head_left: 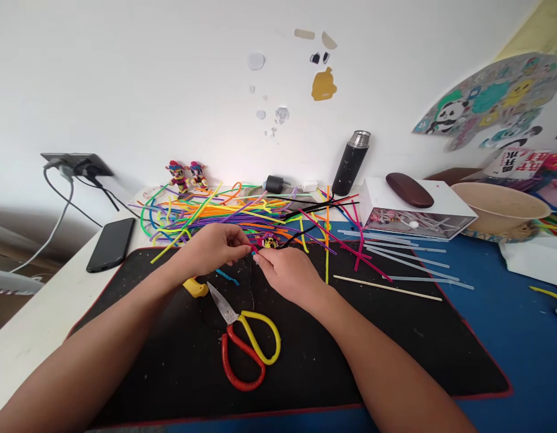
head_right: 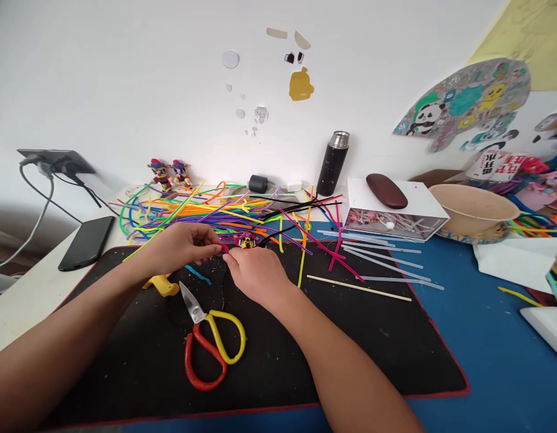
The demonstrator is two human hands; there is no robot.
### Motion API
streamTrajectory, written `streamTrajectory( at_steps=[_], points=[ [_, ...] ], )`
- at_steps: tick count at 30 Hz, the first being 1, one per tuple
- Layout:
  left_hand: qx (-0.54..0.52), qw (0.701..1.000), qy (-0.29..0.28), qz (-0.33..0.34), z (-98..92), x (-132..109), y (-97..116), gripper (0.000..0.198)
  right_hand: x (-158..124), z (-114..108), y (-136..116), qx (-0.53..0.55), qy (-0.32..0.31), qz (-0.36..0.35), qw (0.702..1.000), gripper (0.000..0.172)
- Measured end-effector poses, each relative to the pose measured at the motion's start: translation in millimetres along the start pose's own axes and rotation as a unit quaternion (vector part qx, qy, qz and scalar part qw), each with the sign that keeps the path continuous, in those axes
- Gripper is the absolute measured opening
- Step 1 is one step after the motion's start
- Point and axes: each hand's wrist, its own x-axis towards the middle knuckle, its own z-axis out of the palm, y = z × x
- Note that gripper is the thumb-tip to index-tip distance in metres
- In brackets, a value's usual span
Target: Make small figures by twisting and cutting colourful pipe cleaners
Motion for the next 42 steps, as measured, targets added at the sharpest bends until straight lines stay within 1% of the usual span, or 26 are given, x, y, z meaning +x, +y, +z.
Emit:
streamTrajectory(
  at_steps=[2,4,9,12,14,16,18,21,24,26,28,31,33,36,39,41,42],
  points=[
    [-0.057,0.998,0.017,-0.003,2.2,1.4,0.2,0.032,0.7,1.5,-0.2,0.041,0.007,0.009,0.999,0.038],
    [-0.122,0.992,0.016,-0.002,5.4,2.9,1.0,0.032,1.2,2.9,-1.0,0.098,0.003,0.018,0.995,0.039],
    [-0.258,0.965,-0.041,-0.021,9.1,5.0,3.2,0.034,1.6,2.6,-2.5,0.223,-0.036,0.04,0.973,0.043],
    [-0.309,0.947,-0.071,-0.042,6.1,6.2,-0.2,0.034,1.3,-0.1,-1.2,0.262,-0.044,0.041,0.963,0.04],
    [-0.325,0.939,-0.095,-0.055,2.6,7.2,-4.1,0.034,0.9,-2.2,-0.2,0.265,-0.047,0.033,0.963,0.04],
    [-0.323,0.937,-0.12,-0.058,-1.9,7.4,-7.1,0.034,0.8,-3.9,0.6,0.241,-0.047,0.015,0.969,0.043],
    [-0.289,0.945,-0.147,-0.051,-7.1,6.0,-7.3,0.033,0.9,-4.5,0.9,0.181,-0.044,-0.008,0.982,0.044],
    [-0.186,0.965,-0.185,-0.033,-14.0,0.4,-2.5,0.026,1.1,-3.2,0.3,0.044,-0.042,-0.048,0.997,0.035],
    [-0.088,0.975,-0.204,-0.022,-16.9,-7.0,3.3,0.021,0.5,-1.2,-1.8,-0.045,-0.062,-0.086,0.993,0.031],
    [-0.042,0.979,-0.2,-0.02,-15.6,-10.7,5.5,0.019,-0.1,0.0,-2.9,-0.066,-0.074,-0.098,0.99,0.034],
    [-0.003,0.983,-0.182,-0.015,-12.1,-12.5,6.7,0.017,-0.3,1.5,-2.8,-0.076,-0.079,-0.099,0.989,0.034],
    [0.045,0.988,-0.151,-0.009,-4.8,-12.3,8.6,0.016,0.7,4.4,-0.4,-0.064,-0.068,-0.077,0.993,0.034],
    [0.05,0.989,-0.136,-0.009,-0.5,-11.2,9.4,0.016,1.7,5.7,1.5,-0.037,-0.053,-0.053,0.996,0.033],
    [0.033,0.993,-0.115,-0.008,1.9,-9.4,8.5,0.015,2.5,4.7,2.9,0.011,-0.03,-0.023,0.999,0.031],
    [0.021,0.996,-0.091,0.002,-1.8,-7.3,5.4,0.018,2.3,0.7,2.9,0.084,-0.018,0.003,0.996,0.031],
    [-0.001,0.998,-0.069,0.014,-6.2,-5.9,3.3,0.023,2.3,-1.0,3.4,0.169,-0.025,0.026,0.985,0.03],
    [-0.015,0.998,-0.055,0.021,-8.4,-5.4,2.5,0.025,2.5,-1.0,3.9,0.22,-0.032,0.038,0.974,0.029]
  ],
)
